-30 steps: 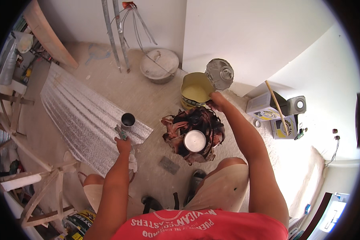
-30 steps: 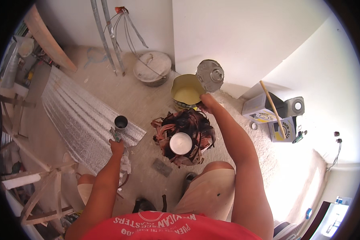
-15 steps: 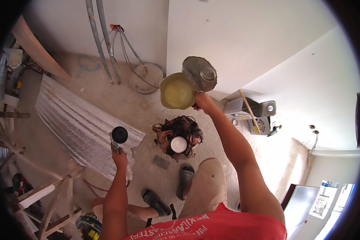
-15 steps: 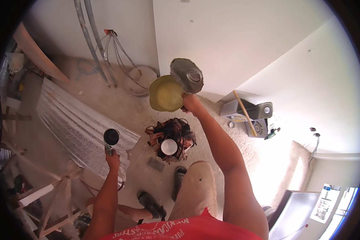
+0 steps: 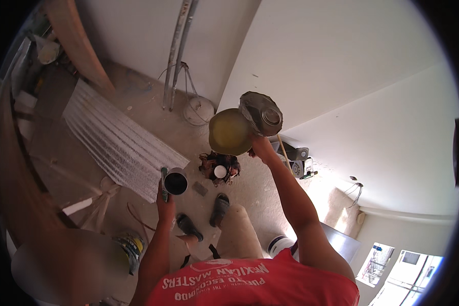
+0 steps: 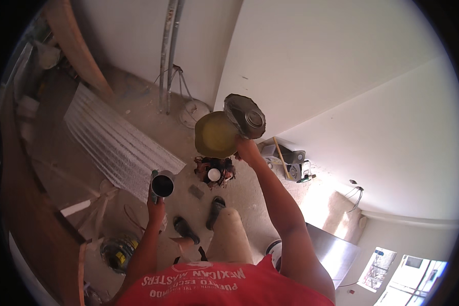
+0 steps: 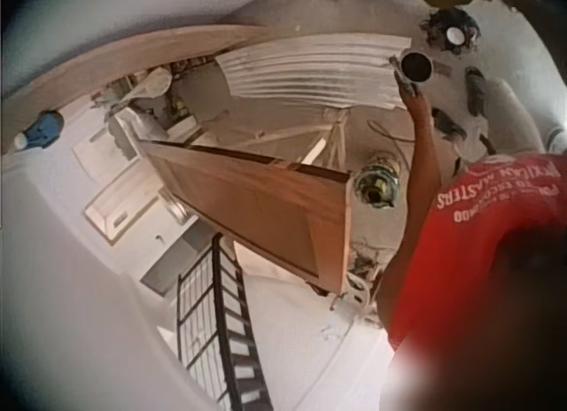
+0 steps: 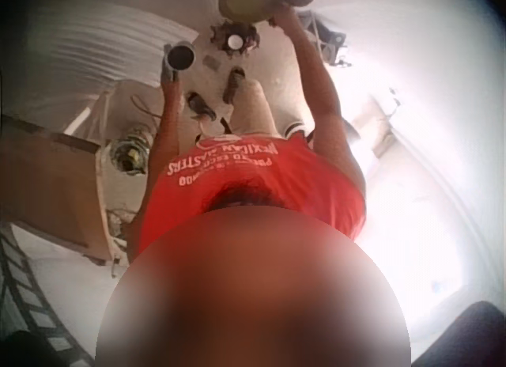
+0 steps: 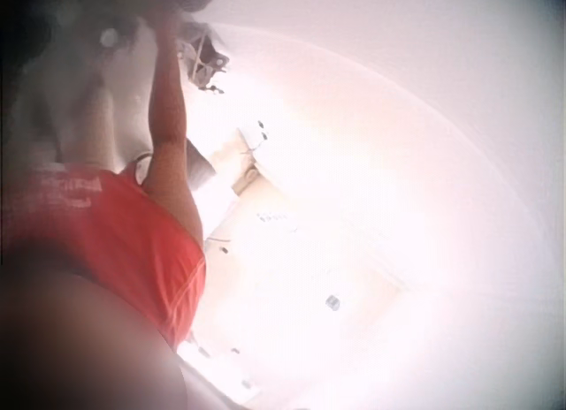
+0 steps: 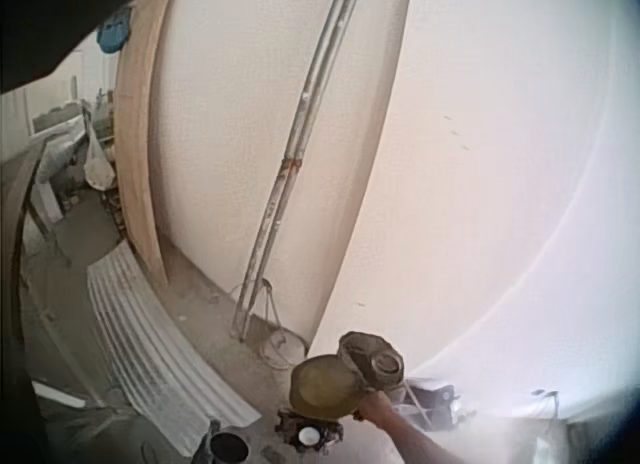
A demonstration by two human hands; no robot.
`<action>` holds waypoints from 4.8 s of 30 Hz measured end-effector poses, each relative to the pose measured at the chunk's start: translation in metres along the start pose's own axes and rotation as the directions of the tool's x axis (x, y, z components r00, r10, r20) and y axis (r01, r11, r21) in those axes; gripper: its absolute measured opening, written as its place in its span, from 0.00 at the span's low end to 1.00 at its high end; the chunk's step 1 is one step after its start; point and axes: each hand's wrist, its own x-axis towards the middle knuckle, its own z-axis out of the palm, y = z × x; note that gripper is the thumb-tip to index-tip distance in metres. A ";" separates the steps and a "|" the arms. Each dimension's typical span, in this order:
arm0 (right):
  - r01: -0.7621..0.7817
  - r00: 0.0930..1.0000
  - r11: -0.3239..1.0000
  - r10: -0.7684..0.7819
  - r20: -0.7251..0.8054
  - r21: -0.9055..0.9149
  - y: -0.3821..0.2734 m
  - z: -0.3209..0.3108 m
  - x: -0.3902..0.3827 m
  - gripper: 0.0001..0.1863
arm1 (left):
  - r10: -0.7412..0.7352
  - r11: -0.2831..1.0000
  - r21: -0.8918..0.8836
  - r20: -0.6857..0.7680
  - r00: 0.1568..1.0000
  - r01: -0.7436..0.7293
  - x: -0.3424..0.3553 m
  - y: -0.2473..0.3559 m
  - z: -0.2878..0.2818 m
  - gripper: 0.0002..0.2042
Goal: The person cleans a paint sprayer with a cloth, then opens a paint can and pours paint into the sprayer's container. They secure the lid and wipe the sprayer again before moving around the room.
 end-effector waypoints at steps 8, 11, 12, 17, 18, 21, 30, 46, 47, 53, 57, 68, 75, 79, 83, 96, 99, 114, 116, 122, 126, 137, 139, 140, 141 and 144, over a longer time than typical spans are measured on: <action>-0.085 0.996 0.996 0.084 0.036 0.024 -0.069 -0.006 -0.092 0.25 | -0.021 0.999 0.031 -0.007 1.000 0.021 -0.110 0.125 -0.076 0.27; -0.133 0.988 0.988 0.139 0.074 -0.078 -0.109 0.003 -0.119 0.25 | -0.091 0.996 0.021 0.005 0.996 0.091 -0.158 0.159 -0.086 0.27; -0.103 0.986 0.990 0.115 0.123 -0.099 -0.119 0.006 -0.129 0.25 | -0.142 0.990 0.015 0.010 0.990 0.142 -0.178 0.170 -0.091 0.27; -0.013 0.926 0.964 0.111 0.360 -0.266 -0.141 0.031 -0.132 0.23 | -0.095 0.992 -0.097 -0.179 0.979 0.079 -0.241 0.201 -0.094 0.25; 0.005 0.907 0.957 0.118 0.403 -0.291 -0.139 0.038 -0.129 0.23 | -0.123 0.992 -0.069 -0.240 0.963 0.110 -0.259 0.205 -0.093 0.25; 0.094 0.845 0.932 0.112 0.523 -0.351 -0.152 0.063 -0.130 0.25 | -0.182 0.982 -0.022 -0.373 0.910 0.188 -0.311 0.230 -0.099 0.23; 0.353 0.627 0.792 0.195 0.754 -0.498 -0.147 0.164 -0.181 0.28 | -0.167 0.973 0.006 -0.670 0.723 0.230 -0.493 0.303 -0.162 0.21; 0.650 0.329 0.590 0.350 0.877 -0.479 -0.090 0.393 -0.497 0.26 | -0.078 0.978 -0.024 -0.963 0.257 0.205 -0.824 0.302 -0.325 0.28; 0.671 0.296 0.585 0.353 0.888 -0.456 -0.086 0.408 -0.521 0.26 | 0.031 0.956 0.104 -0.966 0.255 0.274 -0.851 0.287 -0.335 0.28; 0.752 0.156 0.538 0.415 0.896 -0.381 -0.082 0.504 -0.642 0.27 | 0.131 0.991 0.130 -0.991 -0.018 0.031 -0.938 0.289 -0.409 0.22; 0.819 0.068 0.511 0.366 0.928 -0.262 -0.084 0.576 -0.699 0.24 | 0.326 0.810 0.313 -0.943 0.063 0.496 -0.976 0.308 -0.481 0.22; 0.838 -0.116 0.514 0.498 0.859 -0.185 -0.033 0.796 -0.863 0.19 | 0.366 0.918 0.393 -0.780 -0.507 0.058 -1.106 0.237 -0.603 0.41; 0.854 -0.052 0.471 0.499 0.865 -0.221 -0.016 0.903 -0.965 0.21 | 0.326 0.717 0.638 -0.663 -0.674 -0.281 -1.194 0.159 -0.686 0.37; 0.814 -0.015 0.512 0.491 0.871 -0.274 0.001 0.969 -0.978 0.21 | 0.280 0.410 0.778 -0.604 -0.746 -0.476 -1.231 0.087 -0.782 0.29; 0.747 0.117 0.551 0.441 0.890 -0.372 -0.004 1.018 -1.032 0.22 | 0.109 0.300 0.771 -0.613 -0.782 -0.562 -1.288 0.022 -0.857 0.25; 0.623 0.451 0.585 0.273 0.850 -0.519 -0.023 1.086 -1.123 0.26 | -0.294 0.483 0.315 -0.821 -0.490 -0.817 -1.375 -0.150 -1.007 0.15; 0.663 0.425 0.539 0.298 0.855 -0.518 -0.039 1.125 -1.141 0.23 | -0.301 0.339 0.305 -0.861 -0.409 -0.890 -1.420 -0.181 -1.011 0.17; 0.977 0.047 0.186 0.282 0.958 -0.103 -0.124 1.269 -1.237 0.18 | -0.681 0.589 0.099 -0.473 -0.559 -0.802 -1.316 -0.164 -0.956 0.16; 0.974 -0.004 0.222 0.261 0.965 -0.056 -0.130 1.279 -1.260 0.18 | -0.692 0.514 0.134 -0.519 -0.502 -0.847 -1.304 -0.179 -0.939 0.15; 0.983 -0.118 0.166 0.205 0.972 0.084 -0.137 1.284 -1.354 0.16 | -0.773 0.290 0.159 -0.543 -0.329 -0.944 -1.260 -0.187 -0.943 0.12; 0.964 -0.171 0.232 0.162 0.972 0.131 -0.119 1.293 -1.391 0.14 | -0.763 0.269 0.145 -0.572 -0.302 -0.952 -1.246 -0.190 -0.945 0.17; 0.918 -0.176 0.392 0.285 0.942 0.053 -0.045 1.300 -1.445 0.18 | -0.606 0.581 0.166 -0.566 -0.559 -0.797 -1.360 -0.192 -0.952 0.19; 0.924 -0.194 0.374 0.275 0.942 0.081 -0.040 1.289 -1.461 0.17 | -0.561 0.631 0.176 -0.569 -0.602 -0.755 -1.390 -0.183 -0.955 0.19; 0.926 -0.203 0.364 0.270 0.941 0.095 -0.038 1.285 -1.465 0.17 | -0.579 0.638 0.162 -0.545 -0.607 -0.753 -1.399 -0.176 -0.956 0.19; 0.938 -0.205 0.328 0.280 0.938 0.107 -0.038 1.284 -1.469 0.17 | -0.593 0.642 0.151 -0.524 -0.611 -0.752 -1.405 -0.169 -0.959 0.19; 0.961 -0.205 0.243 0.295 0.933 0.135 -0.034 1.284 -1.477 0.16 | -0.649 0.603 0.123 -0.499 -0.574 -0.788 -1.404 -0.163 -0.956 0.20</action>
